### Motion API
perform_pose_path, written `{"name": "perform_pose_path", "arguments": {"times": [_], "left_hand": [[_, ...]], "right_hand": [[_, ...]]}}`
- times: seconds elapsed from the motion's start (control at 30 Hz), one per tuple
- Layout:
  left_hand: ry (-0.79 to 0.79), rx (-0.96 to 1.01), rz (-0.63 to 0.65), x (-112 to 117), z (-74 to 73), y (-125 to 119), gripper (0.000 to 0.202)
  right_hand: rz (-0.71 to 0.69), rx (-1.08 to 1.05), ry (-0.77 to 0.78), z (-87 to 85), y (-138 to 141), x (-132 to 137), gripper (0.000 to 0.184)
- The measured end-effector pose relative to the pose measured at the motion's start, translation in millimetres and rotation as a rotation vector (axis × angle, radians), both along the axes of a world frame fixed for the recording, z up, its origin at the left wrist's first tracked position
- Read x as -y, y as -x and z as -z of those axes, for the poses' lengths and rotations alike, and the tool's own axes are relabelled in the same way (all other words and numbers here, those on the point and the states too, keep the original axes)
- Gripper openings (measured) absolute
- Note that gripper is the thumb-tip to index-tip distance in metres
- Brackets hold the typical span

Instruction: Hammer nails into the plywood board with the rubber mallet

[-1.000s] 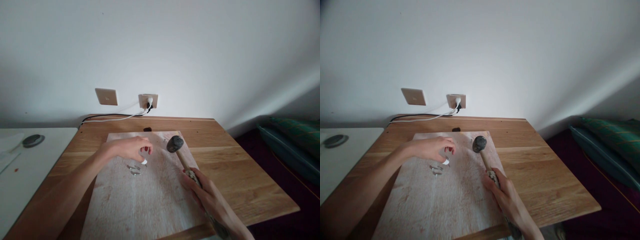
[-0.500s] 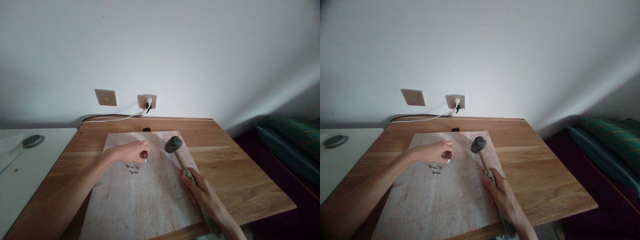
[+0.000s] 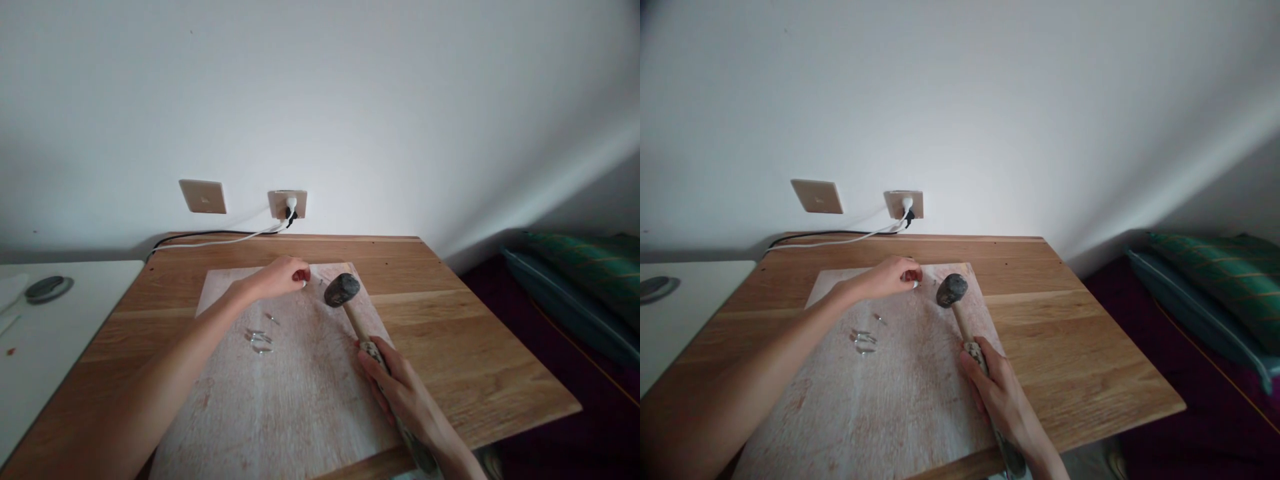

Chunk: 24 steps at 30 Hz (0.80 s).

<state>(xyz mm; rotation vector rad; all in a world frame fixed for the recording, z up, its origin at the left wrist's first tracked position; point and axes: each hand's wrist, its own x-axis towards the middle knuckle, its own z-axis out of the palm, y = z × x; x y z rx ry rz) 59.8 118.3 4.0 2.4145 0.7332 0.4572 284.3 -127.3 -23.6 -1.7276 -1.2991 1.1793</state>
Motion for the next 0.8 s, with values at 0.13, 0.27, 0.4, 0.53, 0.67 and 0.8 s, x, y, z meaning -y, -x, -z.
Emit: {"name": "perform_pose_path", "arguments": {"times": [0.13, 0.27, 0.4, 0.53, 0.67, 0.8], "left_hand": [[-0.104, 0.02, -0.005, -1.7, 13.4, 0.8, 0.02], [-0.145, 0.0, -0.001, 0.3, 19.3, 1.2, 0.018], [-0.149, 0.024, -0.013, 1.7, 24.4, -3.5, 0.016], [-0.122, 0.103, -0.024, 3.5, 33.1, -7.0, 0.018], [-0.078, 0.158, -0.074, 4.8, 38.9, -7.8, 0.022], [0.034, 0.162, -0.146, 5.2, 37.9, -7.8, 0.038]], "right_hand": [[-0.003, 0.02, 0.005, -5.6, 1.8, -0.6, 0.049], [0.003, 0.017, 0.006, -6.4, 2.1, -0.9, 0.049], [0.006, -0.001, 0.011, -4.7, 1.7, -1.3, 0.049], [-0.002, 0.026, -0.007, -6.9, 1.9, -1.7, 0.047], [-0.016, 0.062, -0.026, -16.3, 4.4, -6.2, 0.044], [-0.025, 0.053, -0.059, -30.3, 10.2, -21.1, 0.043]]}}
